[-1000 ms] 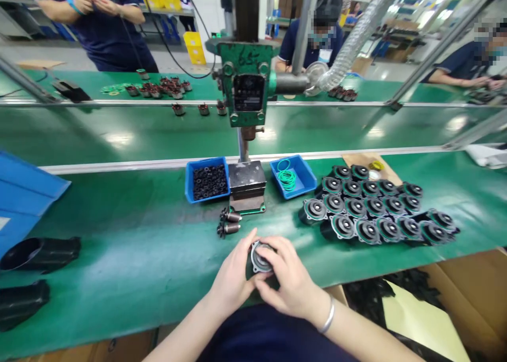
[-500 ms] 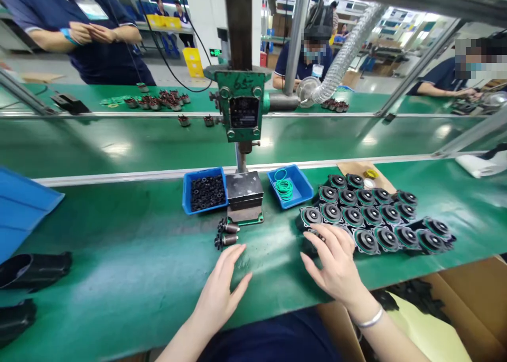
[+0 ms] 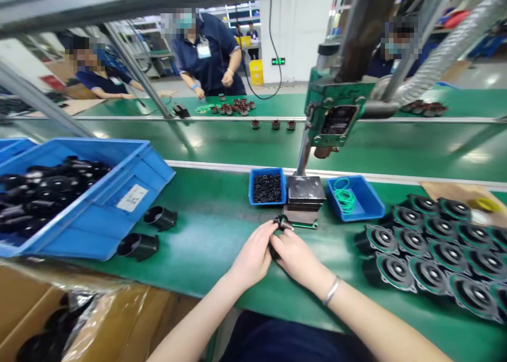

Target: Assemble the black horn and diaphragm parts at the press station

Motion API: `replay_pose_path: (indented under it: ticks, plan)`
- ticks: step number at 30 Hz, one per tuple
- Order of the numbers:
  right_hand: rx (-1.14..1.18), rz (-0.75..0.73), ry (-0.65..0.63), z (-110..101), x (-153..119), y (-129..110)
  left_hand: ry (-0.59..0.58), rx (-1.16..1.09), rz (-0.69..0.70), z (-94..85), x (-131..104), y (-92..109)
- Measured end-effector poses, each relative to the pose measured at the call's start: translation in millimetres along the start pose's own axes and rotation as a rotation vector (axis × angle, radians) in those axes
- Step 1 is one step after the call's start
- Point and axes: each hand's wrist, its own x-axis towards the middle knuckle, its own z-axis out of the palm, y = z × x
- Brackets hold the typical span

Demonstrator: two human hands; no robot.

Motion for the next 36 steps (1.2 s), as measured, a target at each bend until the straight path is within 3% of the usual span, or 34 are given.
replay_pose_path:
  ticks: [4, 8, 11, 14, 17, 21, 26, 31, 33, 36]
  plan:
    - [0.355, 0.092, 0.153, -6.4, -14.1, -4.1, 0.094, -0.199, -0.153, 1.7, -11.6, 15.8]
    - [0.537, 0.223, 0.348, -12.2, -19.0, -10.0, 0.046, -0.874, -0.47, 2.2, -12.5, 45.2]
    - [0.561, 0.257, 0.283, -18.0, -21.7, -5.7, 0.039, -1.149, -0.634, 0.4, -5.5, 53.5]
    - [0.697, 0.218, 0.17, -30.3, -25.7, 3.6, 0.074, -1.074, -0.648, -4.6, -0.1, 47.6]
    - [0.833, 0.214, 0.169, -40.0, -27.8, 10.0, 0.062, -0.937, -0.58, -11.7, 1.4, 38.7]
    - [0.91, 0.189, 0.139, -38.1, -29.0, 11.4, -0.011, -0.84, -0.502, -19.2, 4.1, 33.5]
    - [0.883, 0.177, 0.185, -31.7, -30.8, 15.3, -0.092, -0.701, -0.417, -20.2, 13.3, 38.2]
    - [0.812, 0.136, 0.257, -36.2, -33.8, 22.1, -0.127, -0.398, -0.204, -18.4, 28.8, 40.7]
    - [0.798, 0.155, 0.271, -35.6, -34.7, 22.6, -0.157, -0.329, -0.099, -24.6, 40.3, 30.6]
    - [0.829, 0.195, 0.303, -31.5, -34.4, 22.8, -0.03, 0.005, -0.067, -42.3, 69.1, 3.0]
